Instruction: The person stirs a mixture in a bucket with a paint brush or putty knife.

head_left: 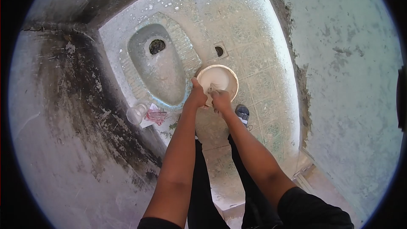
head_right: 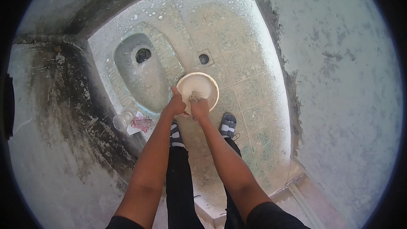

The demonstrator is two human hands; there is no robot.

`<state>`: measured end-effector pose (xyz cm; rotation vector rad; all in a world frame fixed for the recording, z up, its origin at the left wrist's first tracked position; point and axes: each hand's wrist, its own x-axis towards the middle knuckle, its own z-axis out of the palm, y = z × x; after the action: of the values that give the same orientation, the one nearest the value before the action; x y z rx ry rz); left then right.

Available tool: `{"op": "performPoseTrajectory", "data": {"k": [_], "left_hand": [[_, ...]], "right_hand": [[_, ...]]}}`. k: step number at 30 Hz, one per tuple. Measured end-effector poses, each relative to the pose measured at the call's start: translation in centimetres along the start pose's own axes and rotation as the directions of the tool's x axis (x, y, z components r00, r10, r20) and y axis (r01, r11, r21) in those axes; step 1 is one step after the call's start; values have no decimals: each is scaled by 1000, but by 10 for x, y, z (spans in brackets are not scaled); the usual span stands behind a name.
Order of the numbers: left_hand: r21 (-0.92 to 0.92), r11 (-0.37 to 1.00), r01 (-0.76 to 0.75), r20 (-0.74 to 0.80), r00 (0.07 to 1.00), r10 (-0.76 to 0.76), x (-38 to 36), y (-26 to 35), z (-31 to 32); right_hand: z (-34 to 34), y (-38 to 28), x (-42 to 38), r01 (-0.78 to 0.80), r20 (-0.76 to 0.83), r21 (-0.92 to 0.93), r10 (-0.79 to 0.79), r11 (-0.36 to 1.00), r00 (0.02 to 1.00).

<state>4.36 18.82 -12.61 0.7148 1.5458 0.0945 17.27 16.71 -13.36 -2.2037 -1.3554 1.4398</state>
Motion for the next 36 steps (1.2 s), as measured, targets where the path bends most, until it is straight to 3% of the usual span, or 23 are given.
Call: {"op": "performPoseTrajectory", "data": {"k": [2, 3, 4, 5, 6, 8, 9, 12, 15, 18, 21, 25, 27, 32, 34, 35, 36], "left_hand": [[-103, 995, 15, 55, 998, -9, 5, -6, 1], [-103, 995, 18, 53, 999, -13, 2, -5, 0], [-115, 993, 5, 49, 999, 1, -2, 0, -2], [-130, 992, -7, 47, 999, 13, -5, 2, -2], [-132, 991, -4, 50, 999, 11, -5, -1, -2], [-134, 991, -15, 44, 999, 22, -3, 0, -3], [-140, 990, -22, 45, 999, 28, -1, -1, -1], [-46, 999, -13, -5, 1000, 13, 8, -9, 2], [-145, 989, -9, 60, 998, 18, 22, -22, 6], [5, 999, -48, 10, 999, 48, 51, -48, 16], [30, 999, -28, 3, 1000, 28, 44, -40, 13], [-96, 995, 27, 81, 997, -19, -3, 1, -1], [-122, 992, 25, 95, 995, -13, -7, 7, -3], [-121, 993, 15, 62, 998, -7, -4, 4, -1], [-114, 993, 12, 61, 998, -5, 4, -3, 2], [-106, 994, 15, 57, 998, -9, 8, -8, 4], [-111, 994, 14, 60, 998, -7, 5, -6, 3]], "right_hand": [[-21, -24, 0, -204, 107, 179, 187, 962, 977], [-33, -36, -1, -205, 111, 180, 187, 962, 976], [-46, -47, -1, 56, 1, -45, -56, 997, 998], [-52, -53, 1, 288, -48, -289, -314, 913, 948], [-51, -54, 7, 285, -46, -291, -311, 913, 949], [-50, -58, 17, 203, 22, -535, -227, 820, 974], [-43, -51, 21, 204, 19, -541, -231, 816, 973], [-15, -36, 19, 336, 254, -608, -225, 719, 941], [-31, -41, -7, 431, 369, -520, -260, 737, 892], [-49, -28, -16, 490, 498, -585, -190, 646, 846], [-60, -32, -17, 560, 492, -575, -296, 596, 819], [-60, -60, 0, 592, 450, -590, -386, 549, 805], [-51, -58, 19, 573, 372, -682, -460, 455, 807], [-40, -37, 21, 445, 240, -654, -390, 612, 889], [-33, -34, 8, 154, 163, -527, -79, 836, 983], [-22, -21, 6, 154, 162, -532, -79, 833, 984], [-2, 8, 11, 178, 32, -425, -182, 887, 983]]}}
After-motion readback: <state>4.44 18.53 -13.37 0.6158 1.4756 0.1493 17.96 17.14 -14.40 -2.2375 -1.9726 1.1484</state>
